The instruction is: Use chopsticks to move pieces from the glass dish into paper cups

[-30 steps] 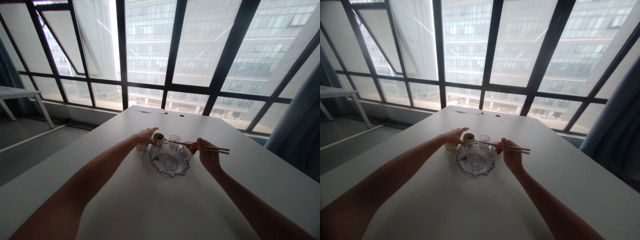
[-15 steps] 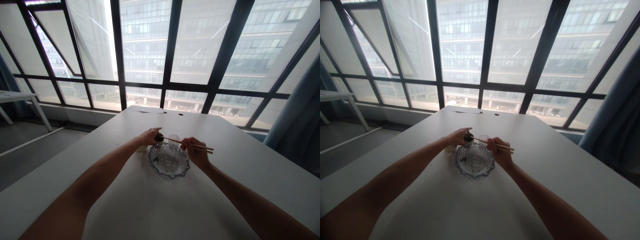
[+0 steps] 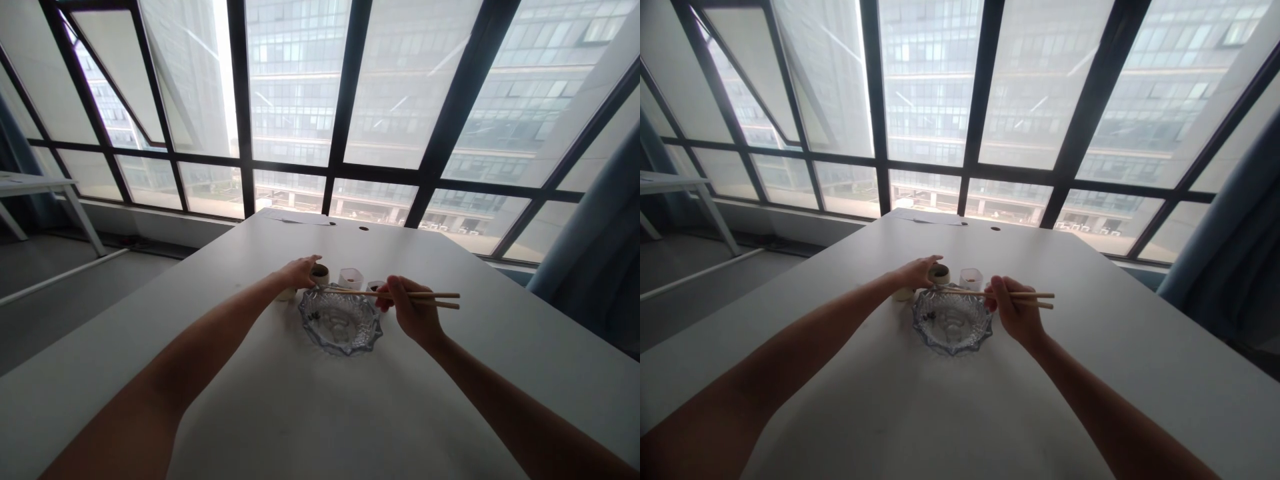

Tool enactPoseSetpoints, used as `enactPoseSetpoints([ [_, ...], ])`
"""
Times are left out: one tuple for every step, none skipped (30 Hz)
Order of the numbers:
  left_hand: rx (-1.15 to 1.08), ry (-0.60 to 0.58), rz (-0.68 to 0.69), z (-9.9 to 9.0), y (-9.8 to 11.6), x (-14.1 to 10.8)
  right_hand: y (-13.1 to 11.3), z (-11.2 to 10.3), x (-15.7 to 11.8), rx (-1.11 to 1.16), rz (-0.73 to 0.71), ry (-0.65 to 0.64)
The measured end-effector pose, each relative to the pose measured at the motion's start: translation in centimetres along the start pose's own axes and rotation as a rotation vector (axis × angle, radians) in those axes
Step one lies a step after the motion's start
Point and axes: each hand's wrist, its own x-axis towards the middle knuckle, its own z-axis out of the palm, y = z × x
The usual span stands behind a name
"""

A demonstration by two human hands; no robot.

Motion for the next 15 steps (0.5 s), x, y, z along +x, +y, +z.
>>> enactPoseSetpoints([
  [0.011,-0.003,-0.005,-0.1,0.1,-0.1,-0.2,0.0,-0.4,0.013,0.020,-0.031],
  [0.026,-0.005,-0.012,-0.2,0.1,-0.2,-0.3,0.1,-0.7,0.016,0.038,-0.067],
  [0.045,-0.007,-0.017,-0.3,0.2,-0.5,-0.4,0.1,-1.1,0.014,0.052,-0.103],
  [0.062,-0.007,-0.020,-0.5,0.3,-0.9,-0.4,0.2,-1.4,0.009,0.061,-0.130],
  [0.074,0.000,-0.020,-0.8,0.3,-1.4,-0.3,0.2,-1.6,0.004,0.066,-0.155],
  [0.080,0.013,-0.018,-1.0,0.4,-2.0,-0.2,0.2,-1.8,0.000,0.068,-0.177],
  [0.084,0.033,-0.014,-1.3,0.4,-2.8,0.0,0.2,-1.9,-0.003,0.067,-0.197],
  [0.086,0.059,-0.011,-1.5,0.4,-3.7,0.1,0.2,-2.0,-0.004,0.064,-0.213],
  [0.089,0.091,-0.011,-1.7,0.4,-4.7,0.3,0.2,-2.1,-0.003,0.057,-0.227],
  [0.093,0.125,-0.015,-1.8,0.3,-5.7,0.4,0.2,-2.1,0.000,0.049,-0.238],
  [0.095,0.160,-0.023,-1.8,0.2,-6.8,0.4,0.2,-2.2,0.003,0.039,-0.243],
  [0.094,0.194,-0.033,-1.8,0.0,-7.8,0.5,0.3,-2.3,0.005,0.031,-0.240],
  [0.087,0.226,-0.044,-1.7,-0.1,-8.7,0.5,0.3,-2.5,0.006,0.026,-0.231],
  [0.075,0.256,-0.056,-1.5,-0.4,-9.5,0.5,0.4,-2.6,0.007,0.025,-0.220],
  [0.060,0.282,-0.065,-1.2,-0.6,-10.2,0.6,0.5,-2.8,0.006,0.028,-0.206],
])
